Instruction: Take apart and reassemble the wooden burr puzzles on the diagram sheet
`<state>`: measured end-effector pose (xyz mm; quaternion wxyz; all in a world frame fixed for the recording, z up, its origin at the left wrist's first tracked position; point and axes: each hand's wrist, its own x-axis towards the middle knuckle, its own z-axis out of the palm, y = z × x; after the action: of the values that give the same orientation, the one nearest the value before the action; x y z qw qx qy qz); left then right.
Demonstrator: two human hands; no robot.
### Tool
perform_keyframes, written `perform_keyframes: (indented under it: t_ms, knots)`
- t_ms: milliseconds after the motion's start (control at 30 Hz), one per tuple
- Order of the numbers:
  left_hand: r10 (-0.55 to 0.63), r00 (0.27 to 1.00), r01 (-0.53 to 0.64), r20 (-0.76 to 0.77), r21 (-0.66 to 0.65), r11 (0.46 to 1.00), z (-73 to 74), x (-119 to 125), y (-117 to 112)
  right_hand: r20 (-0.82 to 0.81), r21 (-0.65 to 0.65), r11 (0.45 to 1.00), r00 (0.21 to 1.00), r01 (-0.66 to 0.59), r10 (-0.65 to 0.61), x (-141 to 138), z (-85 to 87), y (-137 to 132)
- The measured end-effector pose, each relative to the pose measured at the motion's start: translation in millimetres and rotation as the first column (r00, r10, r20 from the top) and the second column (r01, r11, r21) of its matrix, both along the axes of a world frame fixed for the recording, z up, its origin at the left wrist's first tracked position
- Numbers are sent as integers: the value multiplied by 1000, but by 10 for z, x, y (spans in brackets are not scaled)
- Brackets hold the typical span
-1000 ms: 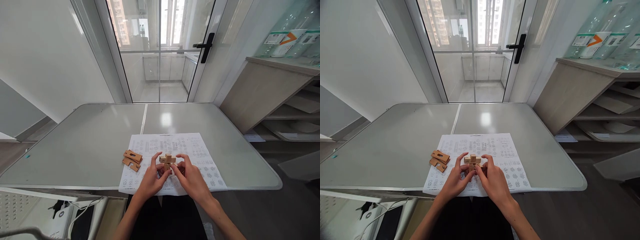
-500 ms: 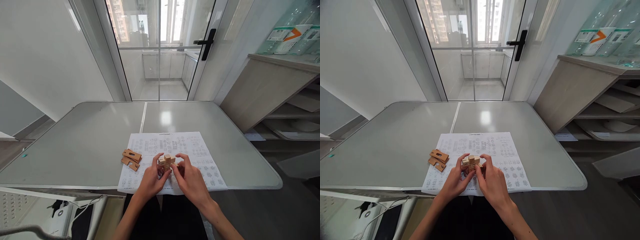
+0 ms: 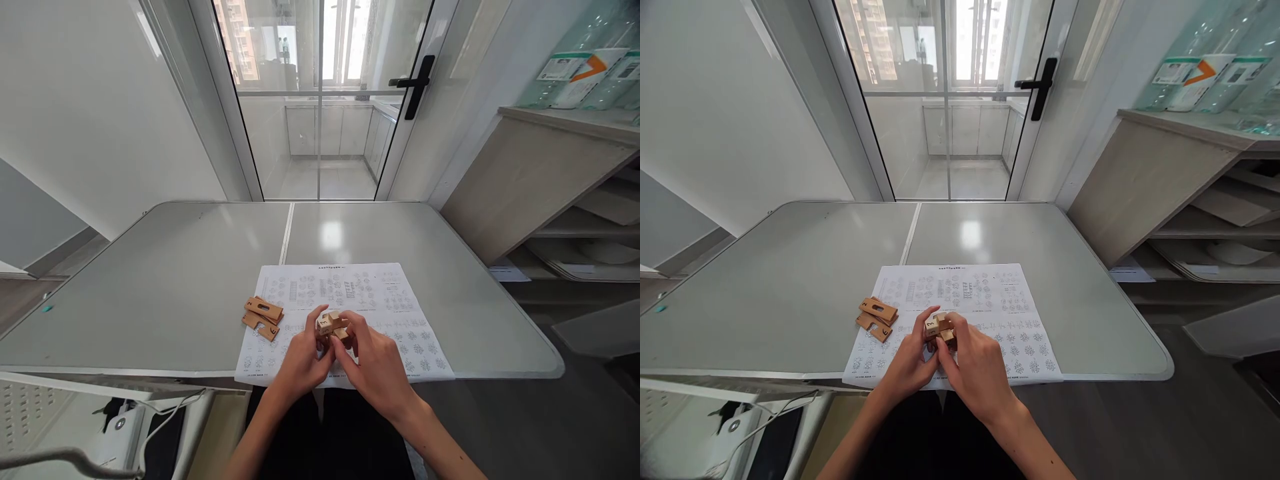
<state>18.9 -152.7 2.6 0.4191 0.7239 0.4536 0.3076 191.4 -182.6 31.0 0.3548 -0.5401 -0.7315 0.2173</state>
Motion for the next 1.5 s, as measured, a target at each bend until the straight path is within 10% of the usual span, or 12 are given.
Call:
perform_keyframes:
  t_ms: [333,1267,1500]
  knots:
    - [25,980,12,198,-180,984,43,-30,19,-303,-269,955,952,-123,37,237,-23,135]
    - [-83,946,166,314,-248,954,192,-85,-14,-527,-429,863,850,-268,2,108,-48,265]
    - [-67,935,179,348,-302,936,207,-102,8,-462,-335,917,886,-217,41,98,-27,239]
